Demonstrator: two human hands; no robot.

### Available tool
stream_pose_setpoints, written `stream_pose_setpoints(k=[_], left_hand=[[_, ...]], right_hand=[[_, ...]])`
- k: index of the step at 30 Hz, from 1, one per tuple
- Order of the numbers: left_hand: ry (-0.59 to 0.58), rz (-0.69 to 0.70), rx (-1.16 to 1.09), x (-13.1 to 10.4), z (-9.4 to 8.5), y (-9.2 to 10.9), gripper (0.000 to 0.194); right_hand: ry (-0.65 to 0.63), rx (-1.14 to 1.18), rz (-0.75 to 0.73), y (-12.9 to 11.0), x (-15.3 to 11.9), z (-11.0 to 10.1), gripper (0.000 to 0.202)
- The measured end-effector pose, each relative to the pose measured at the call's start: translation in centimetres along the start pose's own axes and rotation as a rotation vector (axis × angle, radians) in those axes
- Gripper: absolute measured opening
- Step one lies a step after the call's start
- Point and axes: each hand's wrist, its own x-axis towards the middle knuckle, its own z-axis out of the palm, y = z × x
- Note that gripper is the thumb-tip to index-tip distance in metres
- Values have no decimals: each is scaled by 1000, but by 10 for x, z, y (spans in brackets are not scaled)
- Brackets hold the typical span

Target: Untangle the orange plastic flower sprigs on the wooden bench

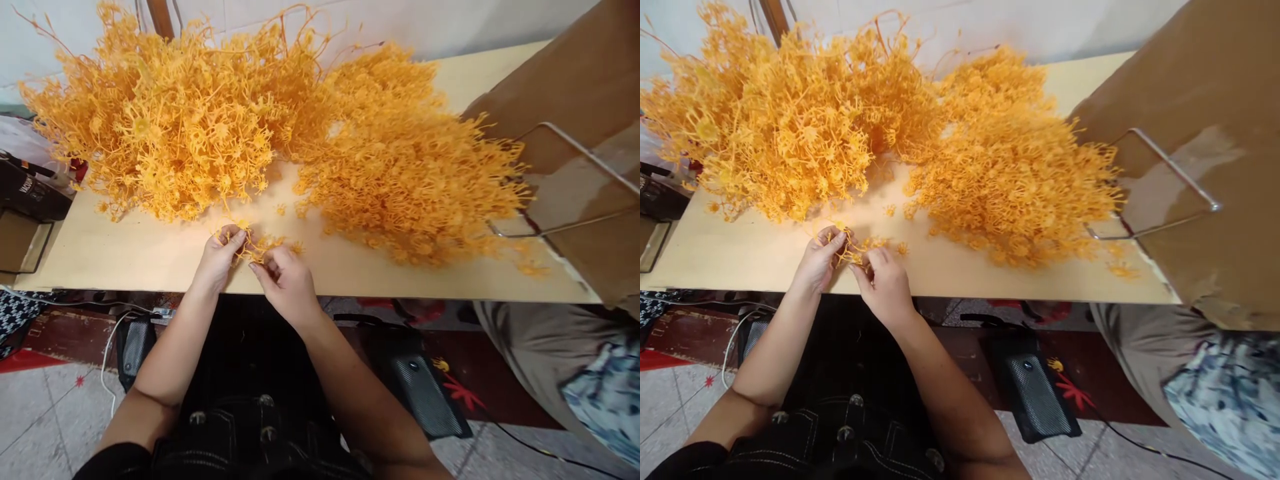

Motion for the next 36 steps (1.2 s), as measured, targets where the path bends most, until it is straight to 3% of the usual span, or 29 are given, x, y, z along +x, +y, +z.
stream_pose_setpoints(k=[4, 8, 12, 15, 20, 22, 25, 28, 32, 36], left_hand=[[-31, 16, 18, 4, 0, -6, 31], [-127, 1, 93, 4, -2, -7, 22], [-70, 7, 101, 6, -2, -6, 17], [36, -8, 42, 11, 0, -3, 13], [169, 29, -102, 17, 0, 6, 21], [106, -4, -89, 16, -2, 8, 18], [8, -47, -69, 12, -6, 8, 16], [-7, -43, -82, 10, -7, 6, 16], [-39, -54, -54, 10, -5, 5, 14], [-37, -44, -36, 12, -5, 4, 12]], right_hand=[[11, 60, 113, 7, 1, 7, 18], [13, 118, 128, 13, 5, 6, 14], [70, 124, 92, 12, 3, 6, 9], [61, 111, -43, -1, -9, 10, 5], [-291, 189, -442, -28, -36, 13, 12], [-305, 253, -341, -28, -35, 5, 10], [-114, 436, 68, -15, -19, -17, 13], [30, 653, 314, -1, -1, -34, 13], [-5, 691, 408, 4, 6, -27, 35], [-26, 337, 348, 5, 7, -8, 41]])
